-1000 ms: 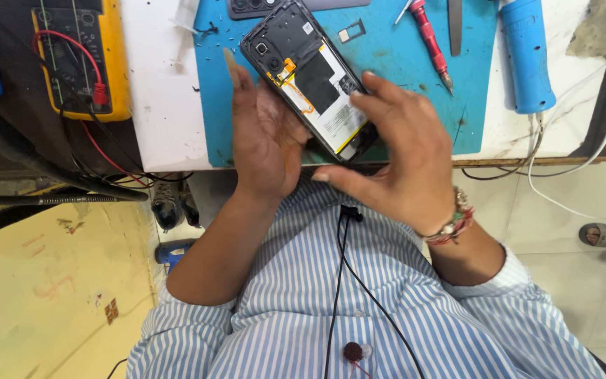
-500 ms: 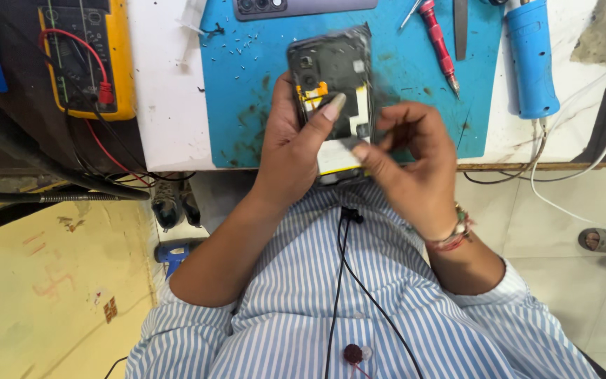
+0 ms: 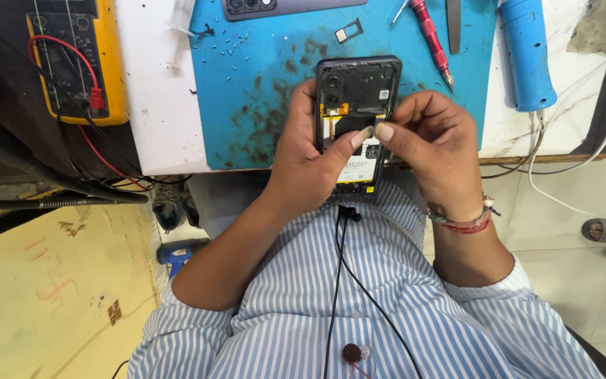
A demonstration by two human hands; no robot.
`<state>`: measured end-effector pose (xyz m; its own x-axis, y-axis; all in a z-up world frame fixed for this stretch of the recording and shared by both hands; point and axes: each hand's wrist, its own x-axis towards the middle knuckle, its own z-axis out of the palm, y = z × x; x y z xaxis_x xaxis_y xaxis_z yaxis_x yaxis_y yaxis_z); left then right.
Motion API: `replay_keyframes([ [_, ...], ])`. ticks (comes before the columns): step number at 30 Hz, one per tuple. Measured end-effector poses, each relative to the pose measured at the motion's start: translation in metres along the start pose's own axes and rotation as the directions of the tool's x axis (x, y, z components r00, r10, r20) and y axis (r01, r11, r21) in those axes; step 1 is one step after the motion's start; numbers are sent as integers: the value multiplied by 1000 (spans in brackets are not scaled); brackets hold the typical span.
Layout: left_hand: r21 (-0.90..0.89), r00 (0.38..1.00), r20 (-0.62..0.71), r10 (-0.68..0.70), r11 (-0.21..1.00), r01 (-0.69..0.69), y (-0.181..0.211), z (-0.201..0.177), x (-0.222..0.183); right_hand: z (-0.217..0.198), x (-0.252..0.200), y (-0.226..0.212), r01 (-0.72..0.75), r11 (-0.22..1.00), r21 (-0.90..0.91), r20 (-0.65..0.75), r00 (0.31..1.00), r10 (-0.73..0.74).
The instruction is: The person uses a red screwdriver to remove screws from the back of a disassembled smartphone. They then use a pink plastic pry tool to separate the back cover from the phone's frame. The person lifts the back cover and removes a black adhesive sheet from the internal components.
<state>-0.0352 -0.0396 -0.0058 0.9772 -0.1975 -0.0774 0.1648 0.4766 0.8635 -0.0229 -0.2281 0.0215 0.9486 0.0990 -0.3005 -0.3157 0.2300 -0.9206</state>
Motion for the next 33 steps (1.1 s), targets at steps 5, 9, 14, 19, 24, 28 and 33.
replay_keyframes([
  [5, 117, 999, 32, 3, 993, -7, 1, 7, -5, -5, 6, -4, 61, 996, -58, -32, 997, -63],
  [9, 123, 999, 27, -16, 992, 13, -2, 8, -3, -4, 5, -4, 104, 995, -7, -41, 994, -105],
  [14, 314, 999, 49, -4, 950, -12, 9, 1, 10, -7, 5, -1, 70, 998, 7, -45, 997, -69],
  [19, 611, 961, 270, -65, 783, -119, 36, -18, 51, -13, -1, 5, 42, 999, 24, -84, 996, -40],
  [24, 808, 901, 393, -183, 536, -244, 40, -18, 83, -19, -12, 8, -12, 999, -40, -161, 987, 6],
  [28, 857, 876, 413, -251, 433, -280, 41, -12, 87, -27, -15, 15, -62, 998, 4, -165, 984, 62],
  [33, 877, 914, 359, -186, 403, -263, 54, -7, 72, -32, -11, 14, -101, 995, 27, -151, 983, 104],
])
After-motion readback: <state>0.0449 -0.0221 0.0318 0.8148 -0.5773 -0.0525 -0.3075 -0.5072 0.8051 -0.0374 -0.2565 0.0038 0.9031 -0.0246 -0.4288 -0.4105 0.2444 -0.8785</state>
